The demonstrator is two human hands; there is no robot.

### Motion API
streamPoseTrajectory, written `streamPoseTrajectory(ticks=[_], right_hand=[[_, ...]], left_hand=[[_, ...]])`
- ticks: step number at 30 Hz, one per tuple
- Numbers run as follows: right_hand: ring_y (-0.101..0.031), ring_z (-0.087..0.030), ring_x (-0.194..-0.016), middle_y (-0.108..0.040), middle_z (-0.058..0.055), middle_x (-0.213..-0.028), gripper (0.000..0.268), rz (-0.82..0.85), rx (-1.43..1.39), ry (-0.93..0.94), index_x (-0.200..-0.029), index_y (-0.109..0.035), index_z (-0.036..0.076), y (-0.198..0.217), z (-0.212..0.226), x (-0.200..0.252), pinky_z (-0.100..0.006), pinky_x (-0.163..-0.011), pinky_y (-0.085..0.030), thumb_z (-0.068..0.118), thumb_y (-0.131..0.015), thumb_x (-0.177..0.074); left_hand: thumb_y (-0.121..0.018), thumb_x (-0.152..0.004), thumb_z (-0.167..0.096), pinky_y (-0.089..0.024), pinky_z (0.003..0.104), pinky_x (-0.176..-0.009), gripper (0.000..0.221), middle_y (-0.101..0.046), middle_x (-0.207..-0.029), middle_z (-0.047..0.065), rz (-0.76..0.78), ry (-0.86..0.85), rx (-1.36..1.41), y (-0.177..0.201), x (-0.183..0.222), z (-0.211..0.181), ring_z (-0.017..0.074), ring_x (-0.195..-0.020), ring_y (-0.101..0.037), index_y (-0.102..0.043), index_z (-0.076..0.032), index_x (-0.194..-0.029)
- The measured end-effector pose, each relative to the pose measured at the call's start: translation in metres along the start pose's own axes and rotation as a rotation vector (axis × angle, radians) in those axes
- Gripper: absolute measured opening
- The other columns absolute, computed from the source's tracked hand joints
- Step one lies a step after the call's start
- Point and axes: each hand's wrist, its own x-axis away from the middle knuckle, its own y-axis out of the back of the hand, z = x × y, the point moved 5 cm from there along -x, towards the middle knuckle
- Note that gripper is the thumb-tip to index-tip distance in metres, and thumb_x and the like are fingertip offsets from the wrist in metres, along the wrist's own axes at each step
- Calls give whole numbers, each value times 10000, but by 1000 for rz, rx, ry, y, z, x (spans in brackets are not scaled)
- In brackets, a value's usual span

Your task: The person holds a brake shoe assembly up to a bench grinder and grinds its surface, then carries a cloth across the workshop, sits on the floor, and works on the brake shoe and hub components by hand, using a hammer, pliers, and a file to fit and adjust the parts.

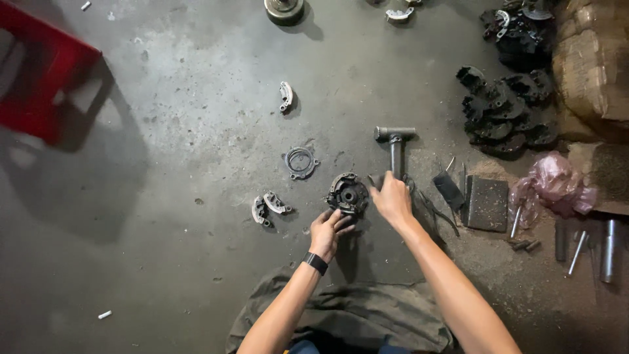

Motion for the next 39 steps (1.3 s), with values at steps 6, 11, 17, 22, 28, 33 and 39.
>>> streamPoseTrajectory(ticks=[6,11,17,22,28,33,39], right_hand=[[-671,-383,-978,-679,-232,-1073,411,-185,42,407,-1131,-646,-16,-25,12,29,-442,-822,-550,225,-812,-842],[-658,-394,-958,-673,-199,-1031,446,25,85,497,-1087,-662,16,-59,5,23,-456,-800,-538,209,-867,-742],[-703,-197,-806,-785,-109,-911,328,349,-626,230,-1063,-748,20,-85,-29,-4,-379,-745,-583,149,-845,-777],[-756,-186,-960,-823,-74,-1044,272,89,-467,187,-1123,-793,68,-28,-5,12,-356,-900,-598,180,-826,-877],[-486,-424,-1285,-563,-302,-1455,877,-115,-106,851,-1401,-647,-104,32,46,20,-509,-1066,-418,17,-876,-563],[-668,-157,-1069,-738,-68,-1166,459,652,-784,375,-1254,-680,20,-14,24,16,-344,-964,-560,16,-766,-802],[-686,-114,-914,-753,-3,-1004,327,653,-1024,156,-1164,-720,16,-44,-3,19,-319,-828,-596,71,-781,-847]], left_hand=[[-647,-995,-125,-634,424,-783,373,-692,-1099,162,29,-36,-4,20,-22,19,281,-944,-714,-546,88,-1284],[-631,-956,-124,-642,403,-769,329,-718,-1064,132,-13,-15,41,1,2,-3,256,-890,-749,-546,49,-1222],[-700,-943,-181,-593,323,-738,288,-723,-1011,94,19,-90,2,-9,5,-29,181,-848,-714,-639,3,-1155],[-713,-954,-183,-571,267,-817,344,-729,-1066,69,61,-413,-516,-22,-3,-79,122,-926,-678,-692,47,-1209],[-664,-964,-189,-572,303,-840,369,-617,-1124,89,524,-399,-1087,-105,75,-158,149,-974,-670,-643,9,-1274],[-674,-976,-135,-523,311,-945,351,-654,-1190,97,609,-482,-1059,-98,73,-166,142,-1078,-636,-633,16,-1291],[-650,-982,-118,-546,289,-865,324,-715,-1056,52,532,-317,-903,-73,56,-136,110,-952,-642,-647,39,-1265]])
